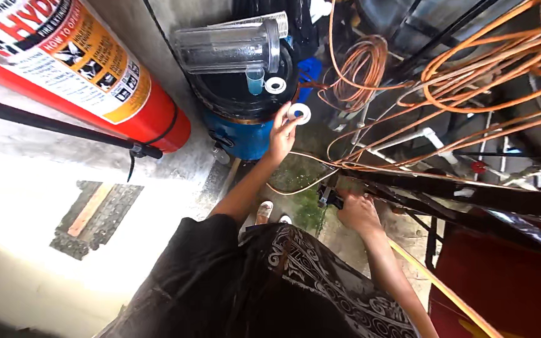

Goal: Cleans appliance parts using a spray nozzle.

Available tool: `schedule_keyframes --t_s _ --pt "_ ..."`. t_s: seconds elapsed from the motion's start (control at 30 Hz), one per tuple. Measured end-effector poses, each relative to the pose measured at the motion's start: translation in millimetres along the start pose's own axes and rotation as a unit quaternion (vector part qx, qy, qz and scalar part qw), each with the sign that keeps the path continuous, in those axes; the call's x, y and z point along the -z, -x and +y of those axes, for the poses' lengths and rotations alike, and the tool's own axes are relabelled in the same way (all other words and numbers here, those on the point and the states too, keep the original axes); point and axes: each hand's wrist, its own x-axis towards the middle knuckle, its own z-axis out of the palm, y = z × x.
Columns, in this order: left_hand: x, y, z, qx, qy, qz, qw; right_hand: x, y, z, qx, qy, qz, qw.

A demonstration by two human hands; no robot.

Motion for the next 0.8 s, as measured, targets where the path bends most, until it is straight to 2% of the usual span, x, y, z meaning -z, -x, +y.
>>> schedule_keyframes --t_s 0.07,0.17,0.5,0.6,0.73,0.8 --pt "5.0 1.0 -1.3 -0.037 0.003 -0.007 0.999 -4.5 -1.3 2.1 0.003 0.001 -0.004 1.000" --pt "-1.5 11.9 -3.8 -0.047 -0.004 -0.047 0.998 2.3 4.8 -1.5 0.011 0.000 -0.005 1.000" --pt "-50.8 62.2 -7.2 -0.004 -0.025 -0.212 0.977 30.2 18.1 -16.9 0.057 -0.031 0.096 0.993" --pt "-65.1 65.1 -4.2 0.028 -0.029 -0.236 0.971 31.1 21.2 -18.1 0.062 -0.045 0.097 0.992" --pt "-76.6 71.5 -12.0 0.048 0.008 -0.213 0.976 26.2 25.0 -24.2 0.077 -0.033 0.087 0.993" --pt "-77.5 71.7 -9.6 0.072 0.034 -0.226 0.971 26.5 25.3 -23.5 0.074 -0.034 0.081 0.993"
